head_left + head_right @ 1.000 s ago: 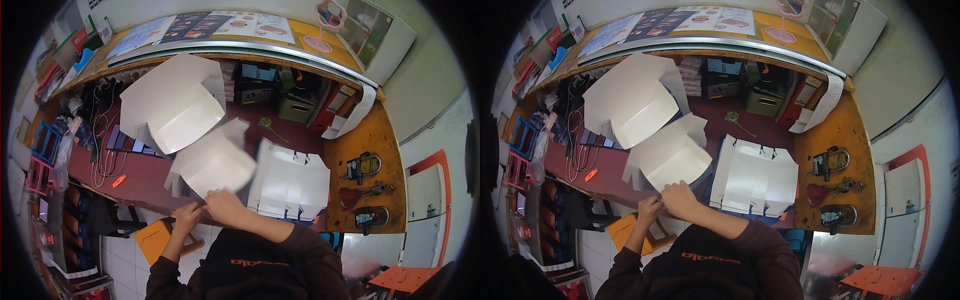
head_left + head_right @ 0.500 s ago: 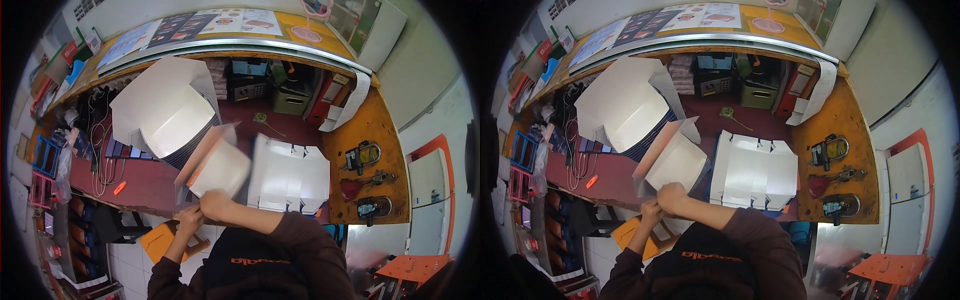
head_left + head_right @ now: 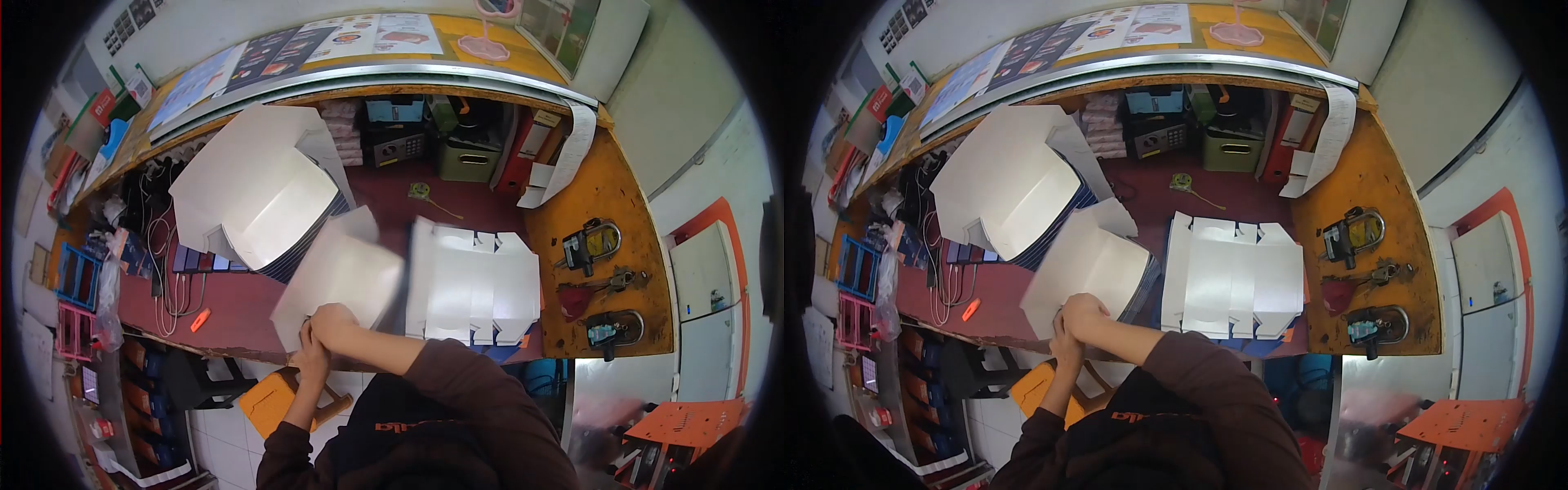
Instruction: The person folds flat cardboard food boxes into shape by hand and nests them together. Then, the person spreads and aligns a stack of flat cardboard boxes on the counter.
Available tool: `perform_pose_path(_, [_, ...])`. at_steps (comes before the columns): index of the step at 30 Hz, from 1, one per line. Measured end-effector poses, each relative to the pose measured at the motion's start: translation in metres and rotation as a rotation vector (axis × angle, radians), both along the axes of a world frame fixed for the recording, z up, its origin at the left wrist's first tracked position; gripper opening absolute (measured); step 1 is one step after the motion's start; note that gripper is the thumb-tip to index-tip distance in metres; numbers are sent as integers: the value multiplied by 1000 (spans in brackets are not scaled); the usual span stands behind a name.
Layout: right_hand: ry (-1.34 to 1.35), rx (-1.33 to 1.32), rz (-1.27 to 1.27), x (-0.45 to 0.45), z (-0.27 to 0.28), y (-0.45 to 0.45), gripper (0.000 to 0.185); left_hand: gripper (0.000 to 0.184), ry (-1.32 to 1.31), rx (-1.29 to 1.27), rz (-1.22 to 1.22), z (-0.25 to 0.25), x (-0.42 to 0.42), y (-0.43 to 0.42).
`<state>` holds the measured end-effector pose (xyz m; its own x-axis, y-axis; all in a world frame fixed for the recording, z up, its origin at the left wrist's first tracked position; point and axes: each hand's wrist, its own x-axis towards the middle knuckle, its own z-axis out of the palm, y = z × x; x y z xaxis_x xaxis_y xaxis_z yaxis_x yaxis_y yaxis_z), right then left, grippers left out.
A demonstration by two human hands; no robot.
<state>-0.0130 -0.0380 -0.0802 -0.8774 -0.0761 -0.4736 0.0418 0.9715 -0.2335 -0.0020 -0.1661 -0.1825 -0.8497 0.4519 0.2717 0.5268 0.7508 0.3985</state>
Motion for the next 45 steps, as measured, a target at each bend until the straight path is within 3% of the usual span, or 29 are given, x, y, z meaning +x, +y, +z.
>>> perform_pose_path(2, [141,-107,0,-3,-16,25,19,39,-63,27,11,27,14,12])
perform_pose_path(3, [278,-212,2,-5,-19,39,22,36,90,166,-17,35,19,16])
perform_pose_path(5, [845,68,-345,-6,-3,76,29,34,236,312,-39,34,33,28])
perform_pose_path(7, [1015,227,-501,-12,11,118,36,31,462,365,-164,29,54,34])
perform_pose_path(8, [1011,225,-511,-15,3,134,36,30,399,393,-303,34,64,44])
perform_pose_path(10, [563,-146,-368,-27,-27,160,41,27,211,352,-600,41,75,75])
perform_pose_path(13, [654,-107,-192,-32,-42,167,46,29,-68,167,-943,25,80,133])
perform_pose_path(16, [664,-67,-186,-30,-45,167,45,29,-99,-1,-982,5,85,181])
perform_pose_path(19, [737,-77,-250,-28,-51,168,44,40,-299,197,-1044,-58,77,219])
perform_pose_path(21, [730,-53,-291,-12,-37,170,38,47,-182,-98,-1062,-94,67,233])
perform_pose_path(22, [904,-187,-386,2,-30,167,34,49,-247,-270,-1088,-71,66,235])
perform_pose_path(23, [1075,-326,-473,16,-24,163,30,49,-244,-265,-1102,-56,69,234])
perform_pose_path(25, [1099,-468,-541,61,-11,156,23,51,-140,-444,-999,-49,73,227])
perform_pose_path(26, [1126,-527,-578,83,-11,150,22,53,-65,-315,-1003,-78,71,222])
perform_pose_path(28, [876,-829,-647,136,-14,146,23,54,-165,-331,-1046,-98,60,217])
perform_pose_path(30, [830,-678,-619,176,-33,145,27,50,99,-277,-1178,-67,65,214])
perform_pose_path(31, [710,-798,-739,193,-41,142,29,48,242,-241,-1227,-50,68,212])
perform_pose_path(33, [583,-913,-861,217,-51,136,31,64,-96,-588,-1174,2,74,217])
perform_pose_path(35, [580,-969,-986,232,-56,134,32,67,-50,-547,-1114,-20,77,219])
perform_pose_path(37, [558,-966,-1014,243,-56,133,31,48,-174,-459,-1146,-10,72,220])
perform_pose_path(38, [532,-966,-1043,246,-56,132,31,48,-170,-460,-1150,-12,66,222])
perform_pose_path(40, [466,-908,-1023,249,-60,131,31,26,-292,-221,-1172,-18,49,223])
perform_pose_path(42, [401,-849,-1001,249,-78,129,31,19,-268,-95,-1129,-15,38,222])
perform_pose_path(44, [818,-234,-693,248,-111,121,35,13,-222,112,-984,5,31,225])
perform_pose_path(45, [817,-232,-700,251,-120,119,35,13,-203,187,-882,30,31,221])
